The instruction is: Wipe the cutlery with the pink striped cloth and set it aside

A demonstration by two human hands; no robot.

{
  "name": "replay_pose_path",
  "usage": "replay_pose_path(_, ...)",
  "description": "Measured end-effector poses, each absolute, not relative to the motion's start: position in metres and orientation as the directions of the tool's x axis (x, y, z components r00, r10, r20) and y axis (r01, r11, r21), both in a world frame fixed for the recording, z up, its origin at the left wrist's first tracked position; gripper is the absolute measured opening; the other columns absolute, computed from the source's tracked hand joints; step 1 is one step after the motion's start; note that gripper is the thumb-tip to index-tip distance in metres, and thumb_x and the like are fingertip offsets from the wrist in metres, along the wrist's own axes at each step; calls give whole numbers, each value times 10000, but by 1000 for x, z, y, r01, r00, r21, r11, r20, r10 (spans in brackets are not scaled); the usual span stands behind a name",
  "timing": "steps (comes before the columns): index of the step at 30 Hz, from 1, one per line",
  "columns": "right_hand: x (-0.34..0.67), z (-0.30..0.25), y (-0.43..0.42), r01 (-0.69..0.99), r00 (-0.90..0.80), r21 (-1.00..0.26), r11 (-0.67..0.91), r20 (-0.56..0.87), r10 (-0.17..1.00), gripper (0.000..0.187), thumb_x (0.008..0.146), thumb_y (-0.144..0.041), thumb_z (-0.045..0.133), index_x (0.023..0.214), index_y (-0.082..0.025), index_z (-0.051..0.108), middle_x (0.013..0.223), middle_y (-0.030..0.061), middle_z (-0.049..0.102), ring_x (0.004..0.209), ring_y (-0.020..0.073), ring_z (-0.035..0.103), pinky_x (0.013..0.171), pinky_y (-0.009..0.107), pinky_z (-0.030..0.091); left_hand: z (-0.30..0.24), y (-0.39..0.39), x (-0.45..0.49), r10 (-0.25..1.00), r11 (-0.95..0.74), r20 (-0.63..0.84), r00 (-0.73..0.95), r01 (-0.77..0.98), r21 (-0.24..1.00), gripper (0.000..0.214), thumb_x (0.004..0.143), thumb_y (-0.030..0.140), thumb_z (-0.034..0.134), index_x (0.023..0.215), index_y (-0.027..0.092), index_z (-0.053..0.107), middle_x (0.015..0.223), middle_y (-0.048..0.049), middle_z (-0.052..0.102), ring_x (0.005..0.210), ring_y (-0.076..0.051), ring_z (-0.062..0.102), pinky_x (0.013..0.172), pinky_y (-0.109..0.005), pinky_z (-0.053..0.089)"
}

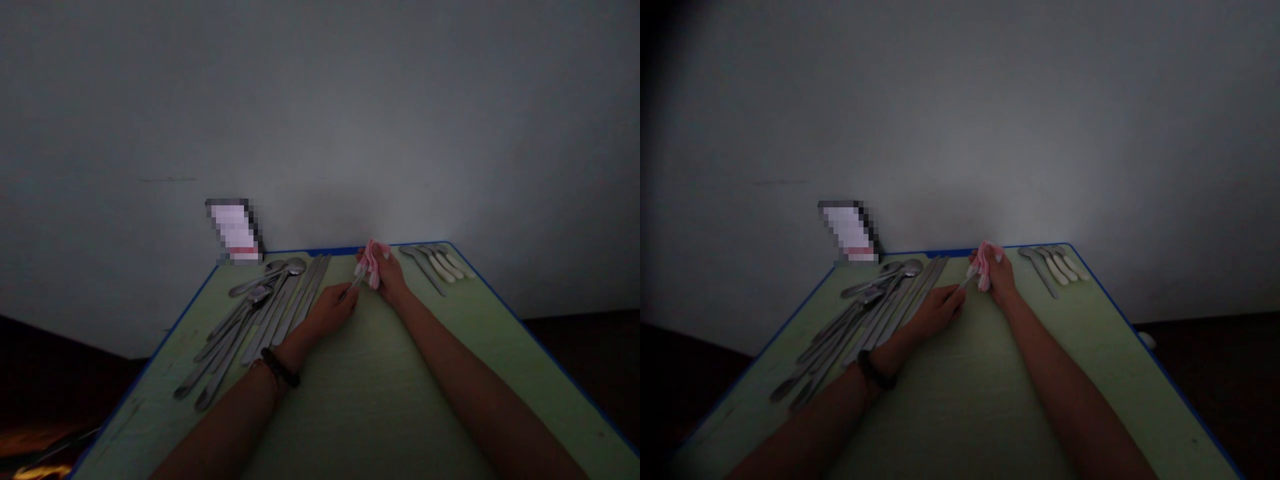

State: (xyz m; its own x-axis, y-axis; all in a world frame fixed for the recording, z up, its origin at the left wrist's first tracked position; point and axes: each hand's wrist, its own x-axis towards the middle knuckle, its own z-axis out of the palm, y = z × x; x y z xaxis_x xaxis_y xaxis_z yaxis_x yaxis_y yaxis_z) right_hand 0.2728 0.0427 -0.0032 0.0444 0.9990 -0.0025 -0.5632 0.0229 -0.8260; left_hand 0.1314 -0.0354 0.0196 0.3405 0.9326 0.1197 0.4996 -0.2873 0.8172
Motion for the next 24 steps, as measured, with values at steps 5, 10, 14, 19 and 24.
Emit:
replay_pose_path(5,274,-5,44,-555,44,-831,40,18,999,325,723,-438,661,895,-166,614,858,63,701,713,167,669,596,283,532,18,-34,131,934,-276,111,340,489,827,393,878,402,340,575,178,455,498,38,462,506,-112,430,508,-226,317)
replay_pose_path(10,274,-6,45,-567,14,-823,17,11,1000,325,733,-447,651,900,-171,615,861,69,708,731,174,672,616,291,538,17,-31,130,946,-255,112,304,485,837,393,882,401,330,579,184,454,510,37,471,515,-116,443,517,-230,334)
replay_pose_path(14,274,-5,44,-573,-44,-819,-33,-10,999,314,739,-434,652,912,-174,616,904,76,707,740,180,675,619,304,544,17,-32,130,948,-246,107,299,476,844,397,886,409,330,581,185,452,502,39,468,508,-115,441,517,-229,337)
replay_pose_path(19,273,-2,43,-559,-72,-827,-65,-30,997,318,740,-436,652,918,-174,615,928,83,707,761,175,671,634,294,540,17,-33,131,943,-261,112,315,487,833,403,883,421,341,581,182,459,502,39,469,507,-114,439,513,-232,331)
replay_pose_path(24,273,2,44,-614,-101,-786,-75,-16,995,448,770,-609,513,916,-195,601,841,54,702,740,172,660,669,310,530,13,-31,131,951,-227,110,290,406,885,346,880,450,374,692,180,483,515,59,450,475,-95,417,482,-212,326)
